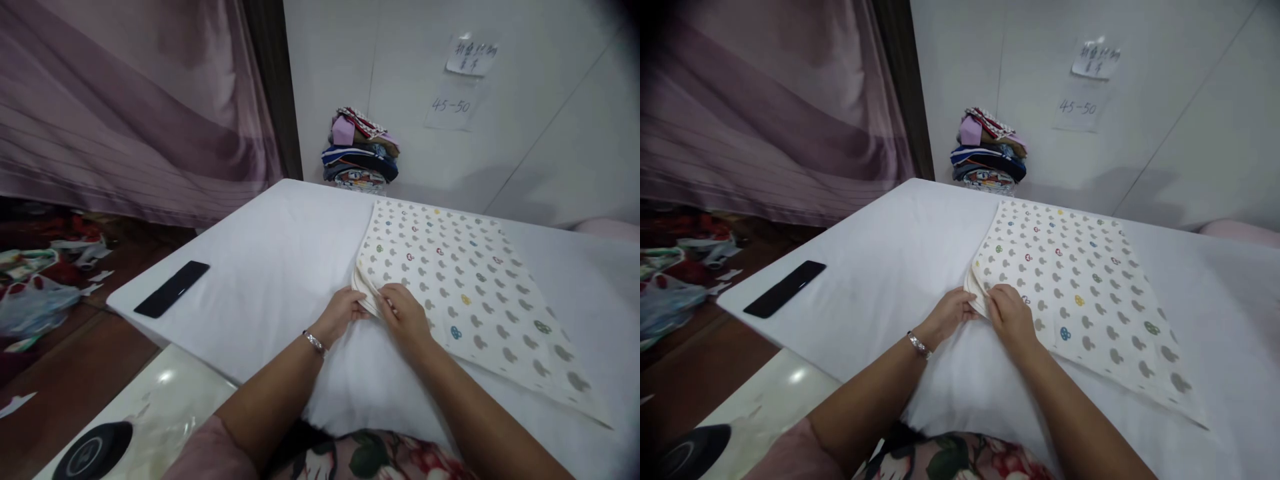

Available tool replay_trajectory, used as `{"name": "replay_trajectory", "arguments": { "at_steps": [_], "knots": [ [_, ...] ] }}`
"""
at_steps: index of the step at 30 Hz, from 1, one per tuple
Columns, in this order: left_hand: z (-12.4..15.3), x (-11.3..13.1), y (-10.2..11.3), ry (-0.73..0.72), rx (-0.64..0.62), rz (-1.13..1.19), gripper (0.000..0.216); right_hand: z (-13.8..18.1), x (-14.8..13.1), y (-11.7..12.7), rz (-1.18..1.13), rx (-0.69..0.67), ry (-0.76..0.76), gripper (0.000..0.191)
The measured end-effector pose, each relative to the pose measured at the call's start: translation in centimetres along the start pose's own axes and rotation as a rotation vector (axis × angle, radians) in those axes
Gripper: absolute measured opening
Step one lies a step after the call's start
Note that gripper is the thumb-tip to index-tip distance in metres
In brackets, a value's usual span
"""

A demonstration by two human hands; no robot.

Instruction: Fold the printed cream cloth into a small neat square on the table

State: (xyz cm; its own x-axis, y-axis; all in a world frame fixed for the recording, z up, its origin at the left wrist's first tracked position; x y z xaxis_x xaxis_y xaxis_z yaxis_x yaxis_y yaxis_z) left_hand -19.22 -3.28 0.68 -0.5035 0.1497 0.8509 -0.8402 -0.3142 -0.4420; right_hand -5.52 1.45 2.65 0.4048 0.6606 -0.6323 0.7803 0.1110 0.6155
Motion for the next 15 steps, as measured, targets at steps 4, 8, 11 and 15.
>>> {"name": "replay_trajectory", "arguments": {
  "at_steps": [4,8,11,15],
  "knots": [
    [0.1,0.1,0.0,-0.023,-0.014,0.002,0.021,0.5,-0.8,-0.5,0.088,-0.057,0.109,0.025],
    [0.1,0.2,0.0,-0.016,-0.011,-0.013,0.022,0.5,-0.8,-0.1,0.075,-0.004,0.098,0.025],
    [0.1,0.2,0.1,-0.005,0.001,-0.012,0.022,0.5,-0.9,0.2,0.114,0.029,0.120,0.028],
    [0.1,0.2,0.1,-0.015,0.011,-0.003,0.017,0.8,-1.4,-0.4,0.193,-0.090,0.142,0.034]
  ]
}}
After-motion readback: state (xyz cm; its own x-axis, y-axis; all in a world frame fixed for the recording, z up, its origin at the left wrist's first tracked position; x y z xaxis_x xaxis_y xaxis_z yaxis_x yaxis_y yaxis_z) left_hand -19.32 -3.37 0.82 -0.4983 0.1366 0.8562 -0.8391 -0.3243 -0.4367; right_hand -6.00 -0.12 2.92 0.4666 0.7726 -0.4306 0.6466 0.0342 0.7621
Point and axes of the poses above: each hand's wrist, its own z-axis away from the middle knuckle, its own y-axis out of the back of the hand, x = y × z, the point moved 3 cm from there along -z, towards the middle knuckle, and after that the axes turned 6 degrees about -y, right-handed, at the moved point
